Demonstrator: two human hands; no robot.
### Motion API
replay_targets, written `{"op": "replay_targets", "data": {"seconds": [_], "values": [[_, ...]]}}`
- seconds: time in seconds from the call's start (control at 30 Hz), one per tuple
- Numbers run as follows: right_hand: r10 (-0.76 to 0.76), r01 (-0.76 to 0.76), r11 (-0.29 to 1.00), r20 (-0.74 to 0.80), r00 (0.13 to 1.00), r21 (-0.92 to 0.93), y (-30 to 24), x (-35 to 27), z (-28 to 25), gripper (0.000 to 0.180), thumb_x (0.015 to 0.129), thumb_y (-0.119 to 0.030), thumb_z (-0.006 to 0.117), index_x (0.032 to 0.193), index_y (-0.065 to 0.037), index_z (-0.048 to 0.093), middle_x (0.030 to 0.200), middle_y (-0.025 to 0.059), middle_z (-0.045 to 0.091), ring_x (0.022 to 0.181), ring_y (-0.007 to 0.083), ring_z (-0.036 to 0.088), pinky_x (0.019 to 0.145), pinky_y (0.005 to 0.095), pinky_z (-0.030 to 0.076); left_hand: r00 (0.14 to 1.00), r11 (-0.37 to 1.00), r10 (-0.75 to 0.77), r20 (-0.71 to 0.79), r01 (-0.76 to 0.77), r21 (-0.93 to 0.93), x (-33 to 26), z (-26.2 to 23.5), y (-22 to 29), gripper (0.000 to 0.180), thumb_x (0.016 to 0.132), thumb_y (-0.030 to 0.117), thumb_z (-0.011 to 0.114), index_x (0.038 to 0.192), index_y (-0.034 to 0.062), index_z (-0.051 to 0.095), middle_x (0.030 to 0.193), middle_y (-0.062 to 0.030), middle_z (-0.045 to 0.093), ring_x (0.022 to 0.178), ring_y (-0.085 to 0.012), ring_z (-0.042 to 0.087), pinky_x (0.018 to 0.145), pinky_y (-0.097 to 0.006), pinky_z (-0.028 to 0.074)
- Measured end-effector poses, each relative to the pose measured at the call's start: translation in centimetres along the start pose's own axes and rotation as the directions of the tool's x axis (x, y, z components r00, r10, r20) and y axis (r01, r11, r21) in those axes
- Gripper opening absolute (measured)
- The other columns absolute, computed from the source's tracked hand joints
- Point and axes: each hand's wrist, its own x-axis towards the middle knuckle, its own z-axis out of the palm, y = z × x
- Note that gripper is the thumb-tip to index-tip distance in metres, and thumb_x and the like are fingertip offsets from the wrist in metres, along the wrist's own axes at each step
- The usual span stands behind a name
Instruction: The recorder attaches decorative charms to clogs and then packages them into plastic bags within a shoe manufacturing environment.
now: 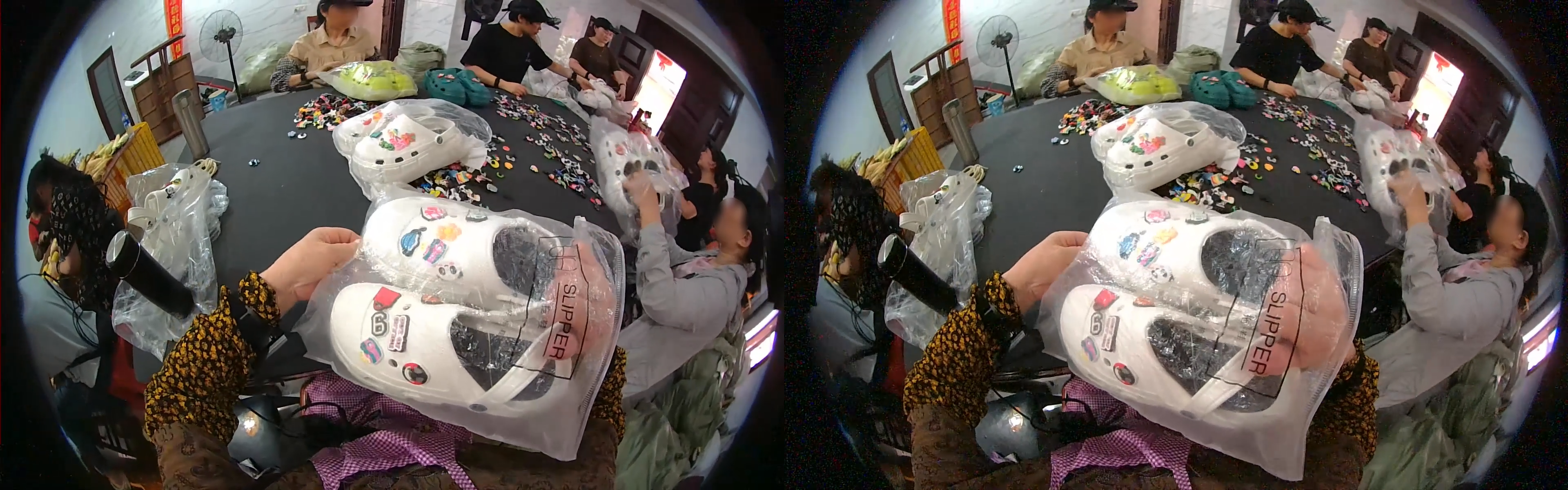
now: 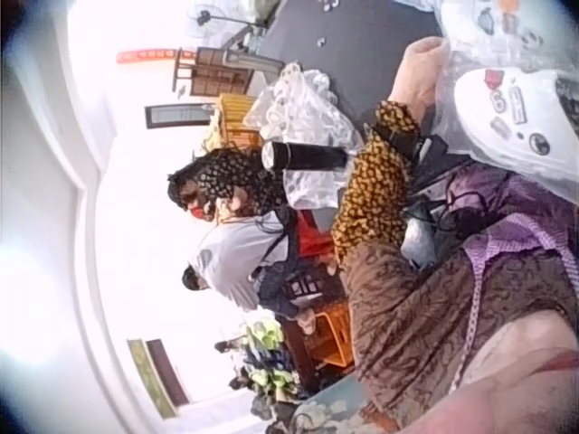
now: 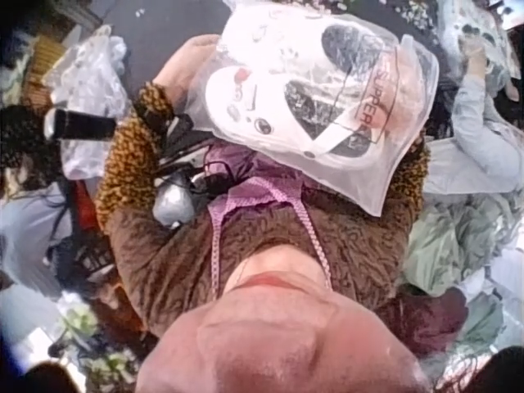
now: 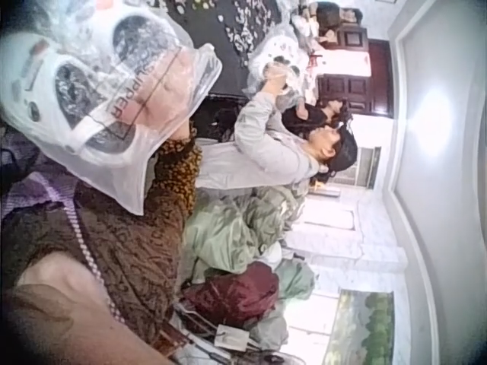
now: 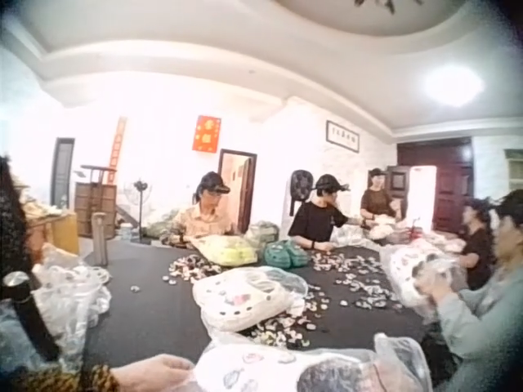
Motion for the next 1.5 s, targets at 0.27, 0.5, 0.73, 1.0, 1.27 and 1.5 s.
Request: {"op": "replay_targets", "data": {"seconds": [0.27,0.5,0.73,1.0,1.27,1.5], "values": [[-0.034,0.030,0.997,0.055,0.998,0.067,-0.4,-0.3,-1.1,0.048,0.070,-0.049,0.070,0.058,-0.009,0.047,0.056,0.0031,0.043,0.052,0.0239,0.046,0.049,0.0377,0.035,0.930,0.950,0.308,-0.201,-0.290,0.112,1.7,-3.6,1.1,0.013,0.090,0.014,0.057,0.082,0.0042,0.059,0.064,0.0049,0.052,0.050,-0.0042,0.045,0.045,-0.020,0.036],[0.069,-0.079,0.997,0.394,0.917,0.010,-1.3,-1.2,-0.5,0.059,0.074,-0.061,0.061,0.055,-0.010,0.039,0.055,0.0040,0.039,0.052,0.0245,0.042,0.049,0.0362,0.030,0.853,0.891,0.447,-0.269,-0.397,0.222,3.1,-7.0,4.5,0.018,0.092,0.017,0.055,0.085,0.0011,0.060,0.068,0.0045,0.052,0.057,-0.0043,0.045,0.053,-0.021,0.037],[0.120,-0.146,0.981,0.199,0.973,0.125,-1.0,-3.4,-0.2,0.045,0.076,-0.045,0.070,0.059,-0.010,0.046,0.056,0.0039,0.042,0.051,0.0244,0.044,0.048,0.0350,0.033,0.791,0.867,0.489,-0.367,-0.397,0.300,3.0,-9.5,6.4,0.017,0.093,0.015,0.054,0.085,0.0011,0.059,0.070,0.0041,0.054,0.057,-0.0046,0.048,0.052,-0.021,0.038],[0.454,-0.291,0.846,-0.318,0.832,0.447,1.6,-8.7,-2.8,0.040,0.088,-0.030,0.058,0.059,-0.005,0.050,0.054,0.0035,0.045,0.047,0.0163,0.042,0.045,0.0308,0.030,0.586,0.744,0.613,-0.531,-0.202,0.637,4.8,-19.5,6.2,0.022,0.086,0.016,0.053,0.084,-0.0033,0.062,0.071,0.0021,0.053,0.064,-0.0077,0.048,0.056,-0.026,0.040],[0.859,-0.467,0.394,-0.498,-0.120,0.792,2.3,-9.5,-5.9,0.041,0.094,-0.030,0.051,0.060,-0.008,0.045,0.053,0.0003,0.041,0.046,0.0100,0.038,0.046,0.0269,0.030,0.369,0.821,0.564,-0.739,-0.352,0.451,3.8,-24.1,6.1,0.030,0.088,0.019,0.053,0.101,-0.0069,0.061,0.086,-0.0077,0.062,0.080,-0.0142,0.056,0.069,-0.028,0.043],[0.918,-0.613,0.279,-0.393,-0.057,0.739,3.0,-6.7,-3.4,0.037,0.093,-0.043,0.054,0.082,-0.008,0.054,0.070,-0.0001,0.053,0.063,0.0087,0.053,0.056,0.0230,0.043,-0.038,0.293,0.956,-0.291,0.193,0.936,1.4,-24.3,9.9,0.037,0.088,0.018,0.058,0.117,-0.0042,0.054,0.111,-0.0197,0.059,0.100,-0.0294,0.057,0.088,-0.035,0.044]]}}
